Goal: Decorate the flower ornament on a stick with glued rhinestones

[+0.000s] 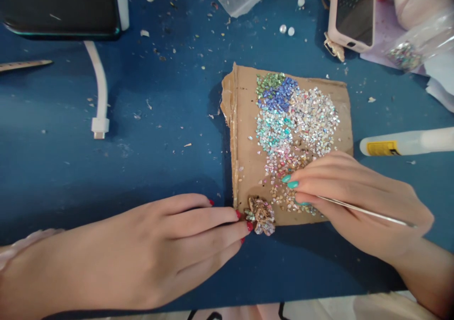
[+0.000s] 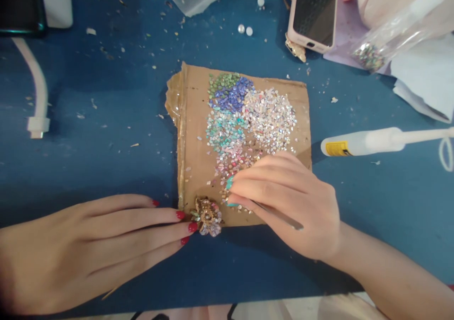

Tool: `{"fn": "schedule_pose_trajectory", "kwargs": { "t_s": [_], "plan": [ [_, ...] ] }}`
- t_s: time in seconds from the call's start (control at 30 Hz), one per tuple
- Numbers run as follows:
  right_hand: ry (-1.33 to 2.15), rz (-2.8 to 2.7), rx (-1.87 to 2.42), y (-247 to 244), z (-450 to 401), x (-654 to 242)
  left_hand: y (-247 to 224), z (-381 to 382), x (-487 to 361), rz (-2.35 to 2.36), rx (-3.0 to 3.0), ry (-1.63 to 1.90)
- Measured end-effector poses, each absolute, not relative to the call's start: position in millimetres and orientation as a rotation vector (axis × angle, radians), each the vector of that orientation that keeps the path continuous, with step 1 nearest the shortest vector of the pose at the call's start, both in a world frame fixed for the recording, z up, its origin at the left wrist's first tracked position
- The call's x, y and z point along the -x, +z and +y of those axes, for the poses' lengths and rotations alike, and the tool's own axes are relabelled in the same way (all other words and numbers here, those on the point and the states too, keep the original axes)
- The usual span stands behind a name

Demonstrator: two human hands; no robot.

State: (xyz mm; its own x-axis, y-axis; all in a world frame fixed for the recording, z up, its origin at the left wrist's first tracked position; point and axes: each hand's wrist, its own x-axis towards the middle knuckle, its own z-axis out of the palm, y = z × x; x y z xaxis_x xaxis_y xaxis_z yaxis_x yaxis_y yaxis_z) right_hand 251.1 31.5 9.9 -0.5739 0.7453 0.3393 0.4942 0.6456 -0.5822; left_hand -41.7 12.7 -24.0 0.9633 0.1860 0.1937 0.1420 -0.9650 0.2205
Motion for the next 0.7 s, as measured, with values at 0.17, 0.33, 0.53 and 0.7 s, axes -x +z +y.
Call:
{"fn": "schedule_pose_trajectory", "kwargs": {
  "t_s": [0.17,0.33,0.53,0.7],
  "plan": [
    [0.61,-2.312,0.965,11.6,30.4,-250.5,-24.8,12.3,41.9,0.236,-2.892,0.325],
    [0.618,-2.31,0.972,13.1,27.9,-253.6,-25.4,14.3,41.9,0.22,-2.901,0.331],
    [0.613,-2.294,0.969,9.7,28.0,-253.1,-26.5,14.4,41.2,0.218,-2.894,0.333],
    [0.605,-2.298,0.989,9.9,28.9,-251.1,-25.1,13.4,41.8,0.223,-2.906,0.325]
  ]
}}
